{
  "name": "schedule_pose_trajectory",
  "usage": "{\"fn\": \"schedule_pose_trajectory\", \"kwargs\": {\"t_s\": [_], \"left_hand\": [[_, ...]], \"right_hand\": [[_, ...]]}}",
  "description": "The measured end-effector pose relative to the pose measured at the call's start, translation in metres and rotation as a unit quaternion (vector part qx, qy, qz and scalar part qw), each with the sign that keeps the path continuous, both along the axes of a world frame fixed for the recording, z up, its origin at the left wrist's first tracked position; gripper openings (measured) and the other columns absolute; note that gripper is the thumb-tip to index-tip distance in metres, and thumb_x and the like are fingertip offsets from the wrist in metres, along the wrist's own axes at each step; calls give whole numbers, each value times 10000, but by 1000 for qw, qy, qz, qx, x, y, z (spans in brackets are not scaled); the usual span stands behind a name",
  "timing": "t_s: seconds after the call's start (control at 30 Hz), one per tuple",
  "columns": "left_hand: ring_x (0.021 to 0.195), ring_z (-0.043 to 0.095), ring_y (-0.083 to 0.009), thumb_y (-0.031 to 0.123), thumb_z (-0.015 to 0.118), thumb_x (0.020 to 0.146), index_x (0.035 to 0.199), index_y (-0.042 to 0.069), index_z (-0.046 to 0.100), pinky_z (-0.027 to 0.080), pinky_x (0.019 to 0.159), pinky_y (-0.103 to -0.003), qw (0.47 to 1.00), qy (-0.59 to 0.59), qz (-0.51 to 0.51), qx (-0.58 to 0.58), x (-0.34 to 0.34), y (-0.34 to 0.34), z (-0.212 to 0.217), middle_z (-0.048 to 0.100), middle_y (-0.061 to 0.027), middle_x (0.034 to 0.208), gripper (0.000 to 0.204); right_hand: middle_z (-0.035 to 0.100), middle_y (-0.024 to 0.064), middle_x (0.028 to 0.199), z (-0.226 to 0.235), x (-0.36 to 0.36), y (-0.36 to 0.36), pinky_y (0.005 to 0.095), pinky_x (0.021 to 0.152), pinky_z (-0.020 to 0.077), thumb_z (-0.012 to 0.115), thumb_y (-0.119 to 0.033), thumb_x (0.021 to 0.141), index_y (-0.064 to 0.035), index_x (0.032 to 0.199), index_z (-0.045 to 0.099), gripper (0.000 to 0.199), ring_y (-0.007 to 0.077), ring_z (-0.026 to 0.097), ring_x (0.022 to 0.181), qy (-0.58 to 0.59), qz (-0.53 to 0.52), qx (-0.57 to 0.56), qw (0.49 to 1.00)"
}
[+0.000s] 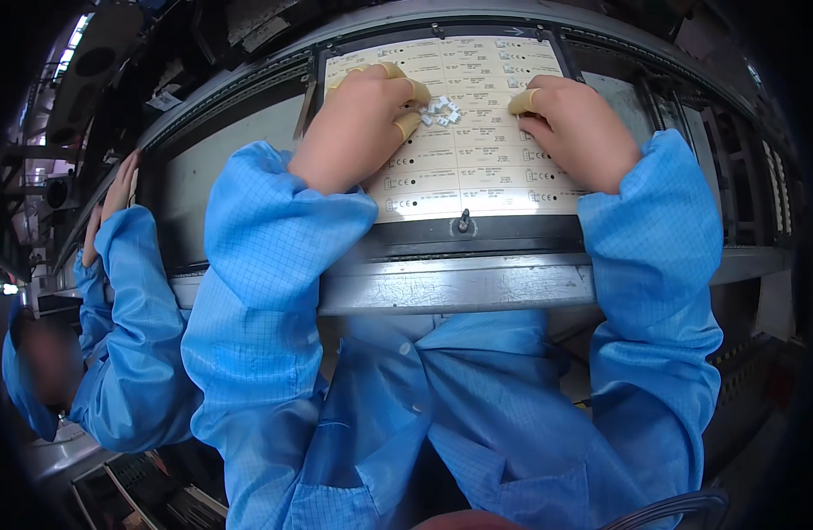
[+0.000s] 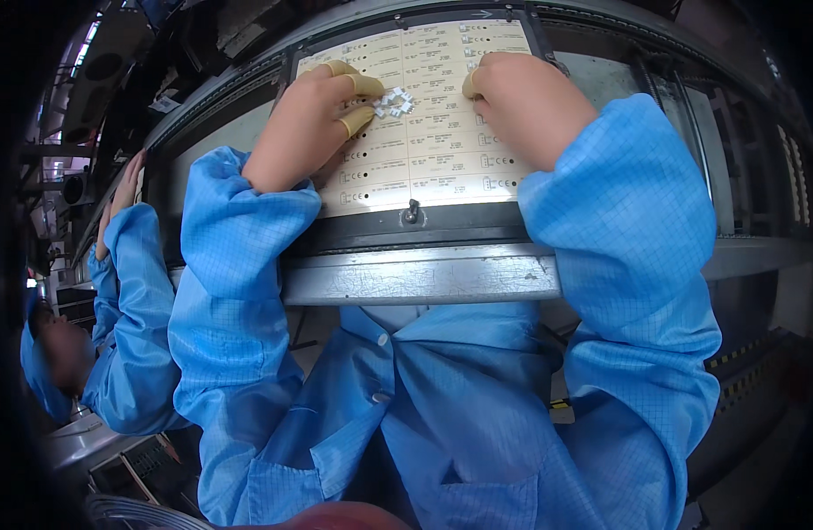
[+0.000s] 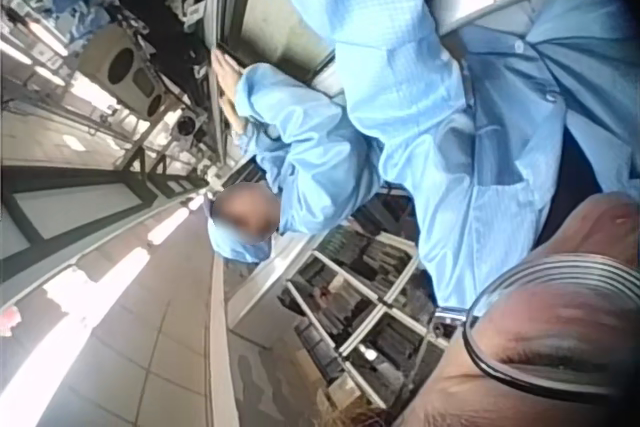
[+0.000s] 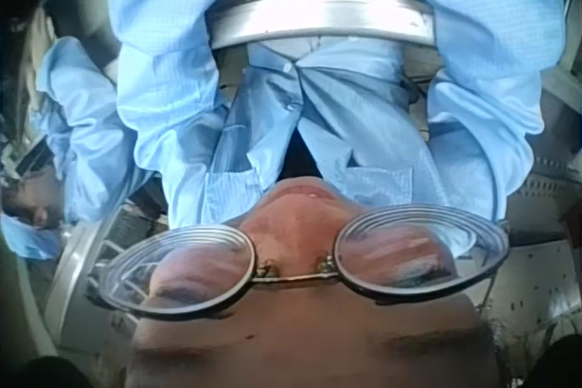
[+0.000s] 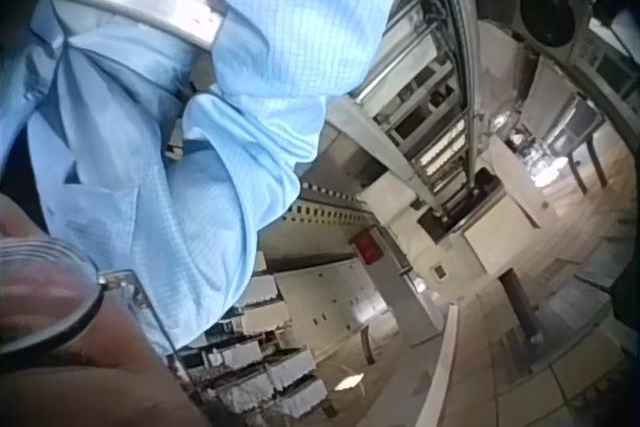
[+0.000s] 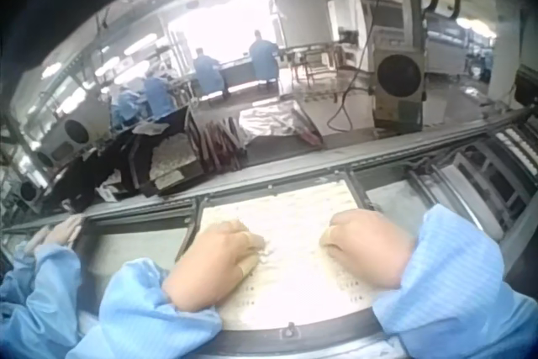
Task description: Perform manual assembly and inspection of components on a large electronic panel at a workstation.
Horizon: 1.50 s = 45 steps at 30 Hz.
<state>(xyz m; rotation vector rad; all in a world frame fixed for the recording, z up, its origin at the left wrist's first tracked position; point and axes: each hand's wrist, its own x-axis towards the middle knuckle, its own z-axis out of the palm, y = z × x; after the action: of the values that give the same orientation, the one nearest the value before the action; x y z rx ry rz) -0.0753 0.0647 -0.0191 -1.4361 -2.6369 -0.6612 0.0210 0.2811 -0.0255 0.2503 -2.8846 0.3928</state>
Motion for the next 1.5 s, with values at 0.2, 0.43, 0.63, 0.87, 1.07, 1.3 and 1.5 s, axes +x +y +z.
{"fn": "schedule_pose_trajectory", "kwargs": {"t_s": [0.2,0.43,0.63,0.87,1.07,1.3,1.5], "left_hand": [[863,575,-306,100,631,749,914,20,653,467,776,-369,999,18,-28,7,3,4,0,616,-142,905,184],[707,620,-254,83,577,811,945,31,619,485,637,-306,974,-107,100,170,16,-24,18,632,-141,798,149],[705,618,-254,88,559,845,945,28,619,484,639,-308,984,-125,98,78,31,-50,15,624,-164,809,131],[770,602,-184,39,580,832,983,4,626,473,690,-269,971,-197,132,-11,44,-44,15,631,-121,883,162],[795,589,-218,20,615,783,936,12,634,472,697,-289,992,-108,61,22,45,-40,4,609,-110,913,155],[817,586,-298,58,605,792,944,15,627,497,725,-332,997,-44,59,7,43,-40,-7,593,-148,887,160],[759,585,-304,51,620,781,932,20,625,493,682,-338,998,-4,54,-12,45,-36,-7,592,-147,846,155]], "right_hand": [[587,92,829,-2,-5,-14,355,759,432,616,-100,766,-23,908,626,161,263,544,838,131,54,-35,989],[573,67,883,-8,-16,-40,344,833,393,558,-80,764,-51,956,622,204,227,513,938,84,75,57,992],[562,114,919,-10,-19,-44,360,857,428,541,-50,751,-9,951,597,212,257,515,939,59,86,13,994],[552,141,897,-27,-14,-39,372,822,454,524,-27,745,2,909,581,176,304,533,892,30,93,-87,991],[551,146,889,-18,-9,-27,373,808,452,538,-50,770,-5,913,575,155,306,534,918,-12,95,-66,993],[564,126,831,1,-2,-3,354,676,469,585,-79,803,-28,934,563,142,290,577,757,132,74,-146,978],[586,131,789,6,8,3,321,638,475,597,-74,798,-15,925,594,140,266,586,705,93,75,-143,982]]}}
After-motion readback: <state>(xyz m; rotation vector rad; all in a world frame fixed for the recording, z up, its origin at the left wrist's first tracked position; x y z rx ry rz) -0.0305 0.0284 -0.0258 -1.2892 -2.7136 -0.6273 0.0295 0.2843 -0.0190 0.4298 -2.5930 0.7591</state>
